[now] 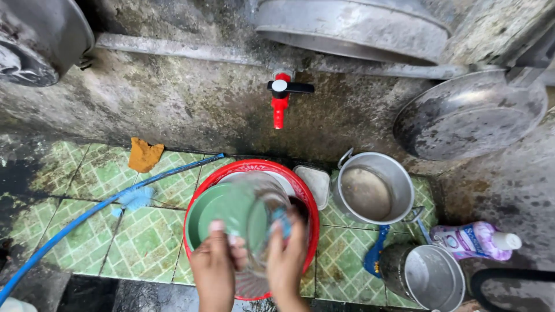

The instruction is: Wash a collection of plates, bowls, and pots using soap and water at an outdoor or semi-outdoor utility sink.

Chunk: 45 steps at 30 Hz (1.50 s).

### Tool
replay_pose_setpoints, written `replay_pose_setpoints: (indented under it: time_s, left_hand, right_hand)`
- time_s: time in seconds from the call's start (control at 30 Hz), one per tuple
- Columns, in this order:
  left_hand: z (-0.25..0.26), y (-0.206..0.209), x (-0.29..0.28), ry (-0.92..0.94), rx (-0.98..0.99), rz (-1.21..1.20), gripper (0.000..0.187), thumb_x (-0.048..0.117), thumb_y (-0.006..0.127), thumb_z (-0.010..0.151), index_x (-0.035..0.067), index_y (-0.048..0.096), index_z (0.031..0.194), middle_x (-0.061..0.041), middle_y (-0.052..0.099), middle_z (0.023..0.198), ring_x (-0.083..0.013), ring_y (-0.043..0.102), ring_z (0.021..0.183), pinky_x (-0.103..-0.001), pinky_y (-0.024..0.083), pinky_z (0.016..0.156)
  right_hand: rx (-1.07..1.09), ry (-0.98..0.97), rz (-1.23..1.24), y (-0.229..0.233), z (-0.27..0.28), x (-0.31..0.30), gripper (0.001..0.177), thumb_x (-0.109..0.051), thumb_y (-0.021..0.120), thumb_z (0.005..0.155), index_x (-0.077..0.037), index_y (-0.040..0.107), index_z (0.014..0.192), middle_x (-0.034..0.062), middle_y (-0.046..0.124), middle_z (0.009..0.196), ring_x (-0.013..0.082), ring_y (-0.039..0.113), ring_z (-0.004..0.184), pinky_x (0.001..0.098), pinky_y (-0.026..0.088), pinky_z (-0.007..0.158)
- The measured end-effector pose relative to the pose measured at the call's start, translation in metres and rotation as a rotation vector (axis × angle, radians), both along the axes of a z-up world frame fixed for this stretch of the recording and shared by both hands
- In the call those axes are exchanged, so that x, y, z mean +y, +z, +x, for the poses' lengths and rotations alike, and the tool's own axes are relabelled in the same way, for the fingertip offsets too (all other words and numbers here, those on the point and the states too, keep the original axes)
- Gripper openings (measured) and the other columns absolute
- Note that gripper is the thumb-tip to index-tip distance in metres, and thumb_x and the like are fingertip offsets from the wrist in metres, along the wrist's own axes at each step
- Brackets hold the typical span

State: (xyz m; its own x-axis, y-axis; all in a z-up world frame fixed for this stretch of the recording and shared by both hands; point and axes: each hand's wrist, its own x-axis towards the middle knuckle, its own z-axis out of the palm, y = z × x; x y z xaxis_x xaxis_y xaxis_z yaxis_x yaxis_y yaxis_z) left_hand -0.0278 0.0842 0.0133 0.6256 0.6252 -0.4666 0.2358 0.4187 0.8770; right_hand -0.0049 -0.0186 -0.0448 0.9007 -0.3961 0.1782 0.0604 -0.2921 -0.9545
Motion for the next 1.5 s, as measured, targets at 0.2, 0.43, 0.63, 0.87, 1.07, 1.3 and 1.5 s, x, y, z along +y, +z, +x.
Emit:
replay_pose_setpoints:
  time_s: [0.2,0.43,0.63,0.87,1.07,1.3,1.5]
  left_hand:
    - [0.007,-0.018,0.015,-0.461,-0.057,0.823,0.038,0.027,0.084,0.079,0.002,0.063,0.060,-0.010,0.055,0.047,-0.0219,0.045,0.041,-0.038,0.044,0.044]
    - [-0.003,-0.106,0.043,-0.685,-0.313,1.348,0.027,0.028,0.079,0.081,0.008,0.068,0.068,-0.012,0.068,0.067,-0.0338,0.065,0.057,-0.044,0.052,0.050]
    - [-0.015,-0.174,0.050,-0.897,-0.163,1.453,0.008,0.021,0.072,0.082,0.014,0.072,0.085,-0.006,0.067,0.087,-0.0286,0.072,0.077,-0.043,0.058,0.060]
    - [-0.023,-0.239,0.063,-0.951,0.022,1.363,0.052,0.042,0.080,0.076,0.015,0.070,0.120,-0.014,0.049,0.150,-0.0386,0.049,0.136,-0.062,0.040,0.100]
    - [-0.016,-0.244,0.071,-0.993,0.074,1.297,0.056,0.047,0.082,0.076,0.018,0.069,0.122,-0.014,0.039,0.160,-0.0376,0.039,0.146,-0.067,0.030,0.107]
    - [0.000,-0.202,0.064,-1.153,0.270,1.189,0.078,0.065,0.080,0.071,0.018,0.064,0.131,-0.014,0.031,0.162,-0.0362,0.028,0.150,-0.067,0.024,0.110]
    - [0.053,-0.182,0.018,-0.631,0.186,0.678,0.057,0.056,0.049,0.097,0.017,0.067,0.133,-0.010,0.064,0.141,-0.0292,0.061,0.133,-0.046,0.049,0.114]
  right_hand:
    - [0.106,0.274,0.312,-0.015,0.063,0.005,0.022,-0.019,0.069,0.092,-0.006,0.073,0.109,0.0088,0.076,0.094,0.0206,0.068,0.084,0.0336,0.055,0.076]
    - [0.314,-0.173,-0.411,-0.302,0.153,-0.208,0.043,-0.035,0.086,0.078,-0.001,0.074,0.101,0.0142,0.073,0.090,0.0254,0.071,0.074,0.0447,0.053,0.069]
    - [1.087,-0.060,0.250,-0.351,0.175,-0.228,0.024,-0.035,0.071,0.090,-0.014,0.066,0.099,0.0078,0.061,0.077,0.0242,0.057,0.061,0.0440,0.045,0.051]
    - [0.850,-0.326,0.743,-0.337,0.219,-0.192,0.029,-0.030,0.075,0.087,-0.007,0.066,0.103,0.0106,0.069,0.094,0.0283,0.067,0.073,0.0515,0.059,0.062]
    - [1.050,-0.178,0.806,-0.309,0.230,-0.181,0.048,-0.038,0.081,0.084,-0.001,0.062,0.109,0.0139,0.069,0.092,0.0299,0.067,0.071,0.0508,0.060,0.065]
    - [0.181,-0.037,-0.341,-0.189,0.167,-0.136,0.032,-0.030,0.086,0.087,-0.006,0.068,0.098,0.0048,0.069,0.076,0.0228,0.064,0.064,0.0408,0.053,0.063]
    - [0.267,0.017,0.160,-0.024,0.136,-0.126,0.036,-0.033,0.081,0.084,-0.005,0.069,0.103,0.0001,0.061,0.071,0.0133,0.051,0.058,0.0322,0.037,0.047]
